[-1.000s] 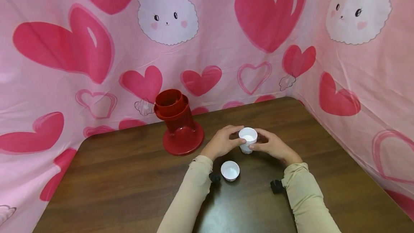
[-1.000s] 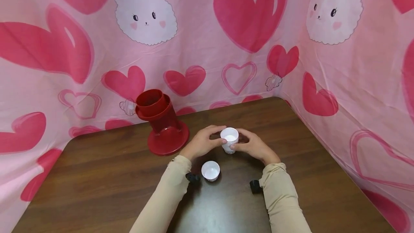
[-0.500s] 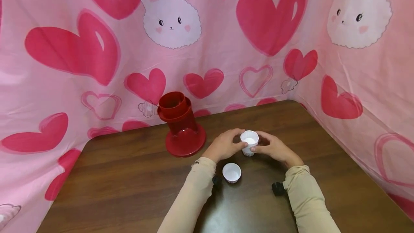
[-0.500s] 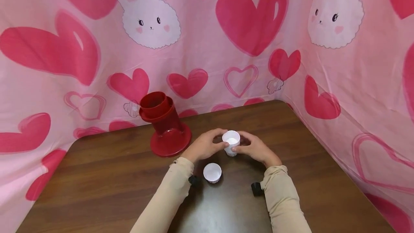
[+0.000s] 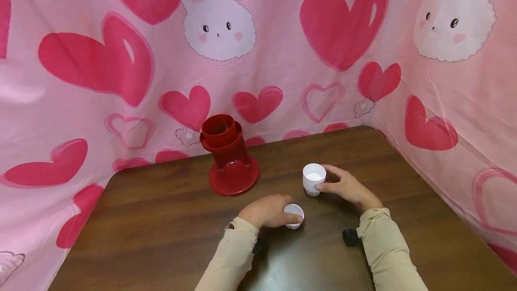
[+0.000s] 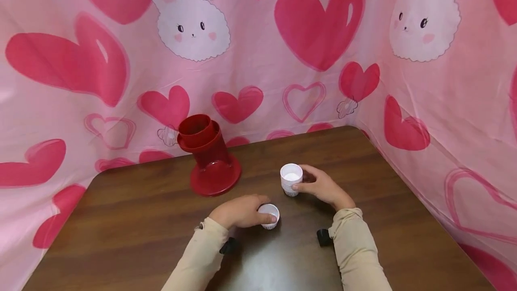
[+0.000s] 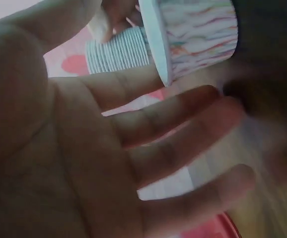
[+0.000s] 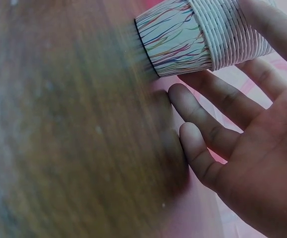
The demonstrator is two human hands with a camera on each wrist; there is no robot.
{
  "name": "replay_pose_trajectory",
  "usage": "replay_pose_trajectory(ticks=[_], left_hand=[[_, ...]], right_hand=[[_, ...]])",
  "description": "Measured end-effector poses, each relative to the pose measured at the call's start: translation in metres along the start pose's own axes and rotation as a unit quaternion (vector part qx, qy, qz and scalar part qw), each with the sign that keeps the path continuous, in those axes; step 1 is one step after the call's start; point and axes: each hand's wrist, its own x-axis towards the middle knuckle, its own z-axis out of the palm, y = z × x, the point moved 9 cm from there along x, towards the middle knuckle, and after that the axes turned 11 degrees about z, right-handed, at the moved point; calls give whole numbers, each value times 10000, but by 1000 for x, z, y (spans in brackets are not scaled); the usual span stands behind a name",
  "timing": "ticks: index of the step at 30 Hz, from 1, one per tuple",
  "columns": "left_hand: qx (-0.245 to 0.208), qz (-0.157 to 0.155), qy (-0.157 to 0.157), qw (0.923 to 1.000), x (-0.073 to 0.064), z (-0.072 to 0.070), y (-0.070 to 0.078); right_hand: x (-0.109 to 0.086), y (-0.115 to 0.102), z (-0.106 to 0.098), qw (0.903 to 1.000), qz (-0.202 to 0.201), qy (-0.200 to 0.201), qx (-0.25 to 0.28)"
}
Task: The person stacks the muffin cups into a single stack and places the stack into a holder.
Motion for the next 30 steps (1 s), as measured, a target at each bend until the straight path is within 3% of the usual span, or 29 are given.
replay_pose_trajectory(ticks=[10,17,30], left_hand=[[161,94,335,9993,-15,7,3],[270,389,737,9962,-13,3,-5],[617,287,868,9939,-12,0,-10]], right_hand=[[-3,-3,0,9999,-94,-44,21],[0,-2,0,9999,-121,-25,-76],[-3,-7,0,9998,-148,27,-144]])
